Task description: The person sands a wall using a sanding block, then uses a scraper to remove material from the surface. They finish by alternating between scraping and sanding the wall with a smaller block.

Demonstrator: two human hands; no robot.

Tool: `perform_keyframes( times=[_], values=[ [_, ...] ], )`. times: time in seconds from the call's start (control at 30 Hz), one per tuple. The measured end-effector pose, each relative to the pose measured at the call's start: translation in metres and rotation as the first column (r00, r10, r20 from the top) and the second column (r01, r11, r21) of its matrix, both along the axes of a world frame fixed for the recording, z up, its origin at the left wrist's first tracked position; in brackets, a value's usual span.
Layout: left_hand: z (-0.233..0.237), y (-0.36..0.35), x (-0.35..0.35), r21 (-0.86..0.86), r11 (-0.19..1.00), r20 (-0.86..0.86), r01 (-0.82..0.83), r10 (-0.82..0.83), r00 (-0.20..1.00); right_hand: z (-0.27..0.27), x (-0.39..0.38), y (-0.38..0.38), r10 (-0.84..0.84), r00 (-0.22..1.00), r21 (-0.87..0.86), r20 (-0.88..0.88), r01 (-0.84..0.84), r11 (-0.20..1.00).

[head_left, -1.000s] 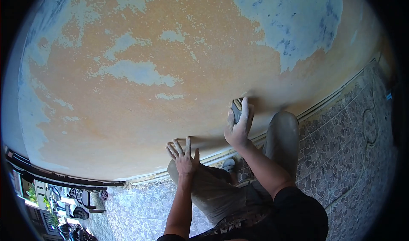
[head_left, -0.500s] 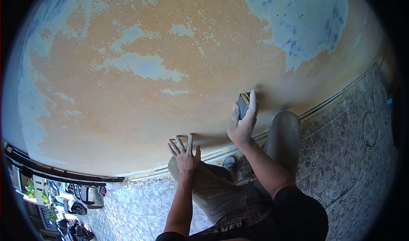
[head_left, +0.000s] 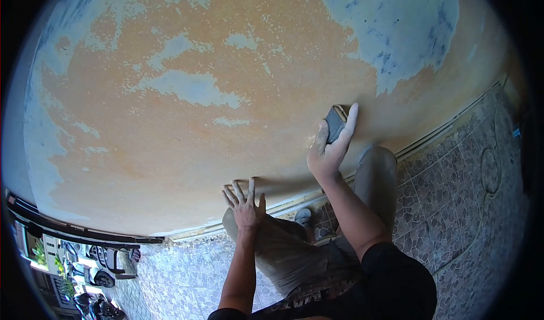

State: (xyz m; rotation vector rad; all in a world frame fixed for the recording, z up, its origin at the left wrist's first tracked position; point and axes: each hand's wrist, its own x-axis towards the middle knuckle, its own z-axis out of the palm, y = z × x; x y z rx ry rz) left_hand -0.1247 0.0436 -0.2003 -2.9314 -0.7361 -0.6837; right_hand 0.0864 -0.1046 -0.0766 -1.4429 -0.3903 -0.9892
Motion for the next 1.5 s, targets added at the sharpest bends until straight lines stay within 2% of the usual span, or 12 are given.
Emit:
perform_keyframes(
  times=[0.13, 0.3, 0.53, 0.67, 0.8, 0.93, 1.07, 1.13, 1.23, 1.37, 1.43, 1.5],
  values=[
    [0.0, 0.006, 0.004, -0.001, 1.0, -0.023, -0.023, 0.023, 0.999, -0.008, 0.001, 0.006, 0.123, 0.992, 0.123, -0.009, -0.121, 0.985],
    [-0.009, 0.006, 0.002, 0.059, 0.998, -0.027, 0.018, -0.016, 0.999, -0.065, -0.016, -0.012, 0.079, 0.995, -0.396, 0.057, -0.05, 0.917],
    [-0.002, 0.006, 0.003, 0.018, 1.0, -0.006, -0.006, 0.006, 1.0, 0.018, 0.013, -0.004, -0.076, 0.997, 0.041, 0.027, 0.075, 0.996],
    [-0.012, 0.01, 0.001, 0.077, 0.997, -0.034, 0.004, -0.001, 0.999, -0.058, -0.002, 0.005, 0.005, 0.999, -0.148, 0.048, 0.002, 0.989],
    [-0.01, 0.011, 0.007, 0.076, 0.997, -0.026, 0.008, -0.006, 1.0, -0.054, -0.015, -0.012, 0.09, 0.993, -0.331, 0.074, -0.061, 0.942],
    [-0.003, 0.002, 0.0, 0.029, 0.999, -0.073, -0.023, 0.026, 0.997, 0.018, 0.008, -0.009, 0.07, 0.997, 0.081, -0.012, -0.069, 0.994],
    [-0.008, 0.009, 0.003, 0.027, 1.0, -0.002, -0.004, 0.004, 1.0, 0.002, 0.005, -0.001, 0.164, 0.985, 0.159, -0.061, -0.152, 0.975],
    [-0.008, 0.007, 0.004, 0.029, 1.0, 0.014, 0.009, -0.01, 1.0, -0.053, -0.006, 0.005, 0.06, 0.998, -0.175, 0.009, -0.057, 0.983],
    [-0.006, 0.005, 0.005, 0.034, 0.999, 0.021, 0.007, -0.008, 1.0, -0.051, -0.018, -0.013, 0.155, 0.986, -0.366, 0.056, -0.124, 0.922],
    [-0.004, 0.004, 0.003, 0.031, 1.0, 0.001, -0.003, 0.003, 1.0, -0.001, 0.001, -0.009, 0.046, 0.999, -0.114, 0.006, -0.045, 0.993],
    [-0.002, 0.002, 0.004, 0.026, 0.999, -0.018, -0.022, 0.022, 1.0, 0.022, 0.013, -0.003, 0.122, 0.992, 0.239, -0.013, -0.115, 0.964],
    [-0.004, 0.006, 0.004, 0.025, 0.999, -0.029, -0.035, 0.036, 0.999, 0.014, 0.002, 0.0, 0.077, 0.997, 0.112, -0.017, -0.075, 0.991]
  ],
)
